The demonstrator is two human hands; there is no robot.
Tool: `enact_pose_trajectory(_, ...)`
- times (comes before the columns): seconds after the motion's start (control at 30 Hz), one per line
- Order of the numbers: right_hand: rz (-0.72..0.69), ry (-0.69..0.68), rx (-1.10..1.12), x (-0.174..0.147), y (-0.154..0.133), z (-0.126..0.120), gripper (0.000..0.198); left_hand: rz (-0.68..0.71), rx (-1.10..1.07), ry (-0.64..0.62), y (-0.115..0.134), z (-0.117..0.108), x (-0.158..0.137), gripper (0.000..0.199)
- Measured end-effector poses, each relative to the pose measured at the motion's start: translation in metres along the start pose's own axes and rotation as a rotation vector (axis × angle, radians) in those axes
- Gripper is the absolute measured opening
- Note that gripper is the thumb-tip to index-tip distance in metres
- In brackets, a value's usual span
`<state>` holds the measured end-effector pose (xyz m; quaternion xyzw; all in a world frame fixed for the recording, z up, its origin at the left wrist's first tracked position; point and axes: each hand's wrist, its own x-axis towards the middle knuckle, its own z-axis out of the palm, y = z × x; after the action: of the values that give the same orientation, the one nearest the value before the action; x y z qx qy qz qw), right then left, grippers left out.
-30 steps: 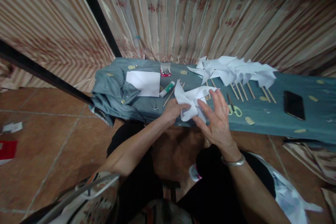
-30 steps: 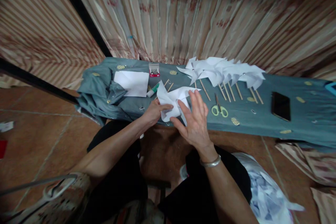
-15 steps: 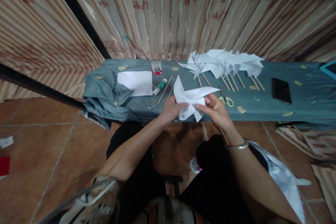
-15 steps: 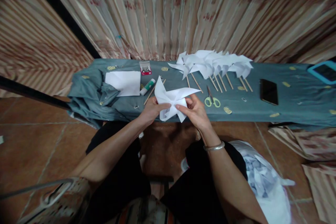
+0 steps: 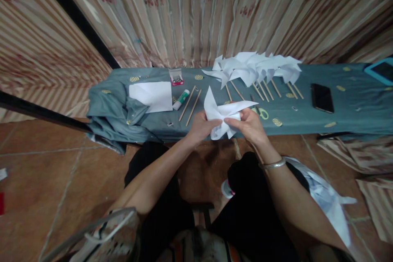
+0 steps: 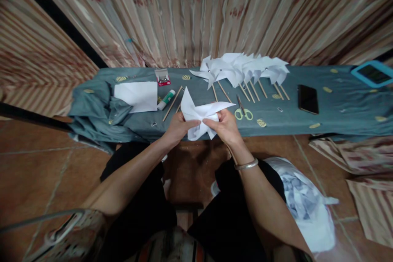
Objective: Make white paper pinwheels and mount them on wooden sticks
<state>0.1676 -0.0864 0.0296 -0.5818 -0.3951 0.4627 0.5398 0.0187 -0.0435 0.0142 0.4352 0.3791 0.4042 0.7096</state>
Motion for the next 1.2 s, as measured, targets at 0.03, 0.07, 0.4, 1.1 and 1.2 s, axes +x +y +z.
enact_pose_trajectory(0.03, 0.005, 0.01, 0.007, 0.0, 0.0, 0.0, 0.063, -0.005, -0.018, -0.013, 0.001, 0.001, 0.0, 0.028)
enact_pose_trajectory(0.07, 0.008, 0.021, 0.011, 0.001, 0.0, -0.001, 0.064, -0.013, -0.04, -0.036, 0.002, 0.001, 0.0, 0.03)
enact_pose_trajectory(0.4, -0.022, 0.084, 0.056, 0.004, -0.001, -0.004, 0.058, 0.087, 0.144, -0.155, 0.033, -0.018, 0.011, 0.05)
enact_pose_trajectory(1.1, -0.071, 0.1, 0.041, 0.003, 0.005, 0.012, 0.063, 0.166, 0.435, 0.019, 0.028, -0.006, 0.007, 0.017)
enact_pose_trajectory(1.2, -0.071, 0.105, 0.021, 0.003, 0.003, 0.013, 0.061, 0.172, 0.417, 0.044, 0.026, -0.006, 0.007, 0.018)
